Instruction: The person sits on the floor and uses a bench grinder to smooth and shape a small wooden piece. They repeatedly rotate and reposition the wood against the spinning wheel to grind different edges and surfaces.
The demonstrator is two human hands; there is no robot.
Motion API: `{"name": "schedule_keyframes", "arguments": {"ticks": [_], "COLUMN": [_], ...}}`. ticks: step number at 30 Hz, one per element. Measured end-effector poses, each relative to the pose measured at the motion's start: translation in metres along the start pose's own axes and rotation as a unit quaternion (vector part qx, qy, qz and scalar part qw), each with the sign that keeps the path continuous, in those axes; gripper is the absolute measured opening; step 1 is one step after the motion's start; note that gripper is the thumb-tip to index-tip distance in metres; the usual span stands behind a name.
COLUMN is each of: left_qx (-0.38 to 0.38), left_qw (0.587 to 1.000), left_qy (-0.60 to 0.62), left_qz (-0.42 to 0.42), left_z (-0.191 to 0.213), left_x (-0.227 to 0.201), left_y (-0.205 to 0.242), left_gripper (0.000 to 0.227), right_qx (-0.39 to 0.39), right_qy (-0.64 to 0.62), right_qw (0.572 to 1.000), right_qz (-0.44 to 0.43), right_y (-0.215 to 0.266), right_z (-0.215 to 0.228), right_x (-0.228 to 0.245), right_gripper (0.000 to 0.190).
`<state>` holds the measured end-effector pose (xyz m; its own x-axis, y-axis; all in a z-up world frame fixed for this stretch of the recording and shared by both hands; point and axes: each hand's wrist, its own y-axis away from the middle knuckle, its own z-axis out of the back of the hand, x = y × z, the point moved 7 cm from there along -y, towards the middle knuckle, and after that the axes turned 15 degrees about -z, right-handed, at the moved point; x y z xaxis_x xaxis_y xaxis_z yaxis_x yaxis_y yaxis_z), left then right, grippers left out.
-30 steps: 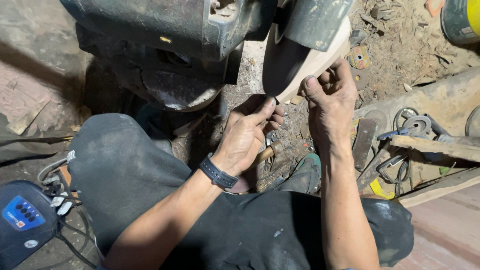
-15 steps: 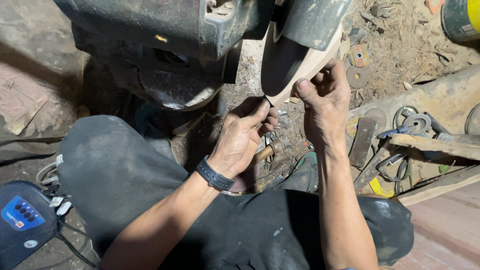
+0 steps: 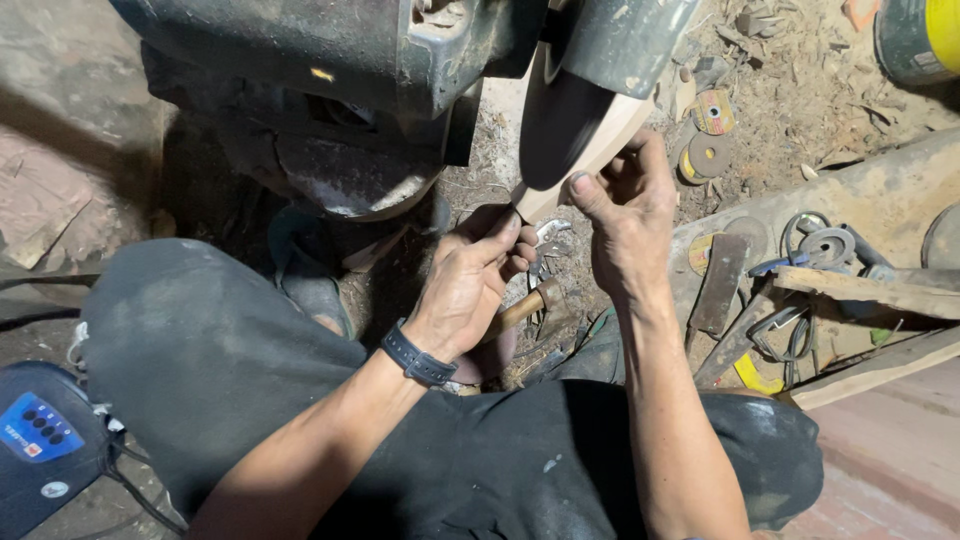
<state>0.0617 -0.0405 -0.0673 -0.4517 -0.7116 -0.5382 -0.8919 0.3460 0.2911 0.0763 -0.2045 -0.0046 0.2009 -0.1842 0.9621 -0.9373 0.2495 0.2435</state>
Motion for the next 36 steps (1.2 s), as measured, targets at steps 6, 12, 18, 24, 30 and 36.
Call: {"name": "schedule_keyframes", "arguments": {"ticks": [6,12,18,24,30,36], "left_qx": [0.003,0.003,0.003,0.008,0.005,0.002], "left_qw": [1.0,1.0,1.0,1.0,0.999,1.0], "left_qy": [-0.002,-0.004,-0.024,-0.021,-0.032,-0.028], "left_qz": [0.004,0.007,0.005,-0.005,0.0,0.003], "left_z": [0.01,0.02,0.031,0.042,0.051,0.054], "left_x": [0.002,0.002,0.0,-0.004,-0.01,-0.012], "left_y": [0.003,0.008,0.012,0.019,0.026,0.028], "left_gripper": [0.018,0.018,0.017,0.014,0.016,0.018], "right_qx": [0.018,0.012,0.0,-0.008,0.002,-0.006], "right_qy": [0.005,0.025,0.067,0.11,0.072,0.087], "right_qw": [1.0,1.0,0.998,0.994,0.997,0.996], "right_qz": [0.005,-0.005,0.001,-0.002,-0.021,-0.006], "right_y": [0.005,0.011,0.019,0.03,0.036,0.043], "right_z": [-0.005,-0.011,-0.02,-0.027,-0.036,-0.041], "right_x": [-0.005,-0.012,-0.013,-0.02,-0.028,-0.03], "right_gripper": [0.043,0.043,0.048,0.045,0.049,0.049]}}
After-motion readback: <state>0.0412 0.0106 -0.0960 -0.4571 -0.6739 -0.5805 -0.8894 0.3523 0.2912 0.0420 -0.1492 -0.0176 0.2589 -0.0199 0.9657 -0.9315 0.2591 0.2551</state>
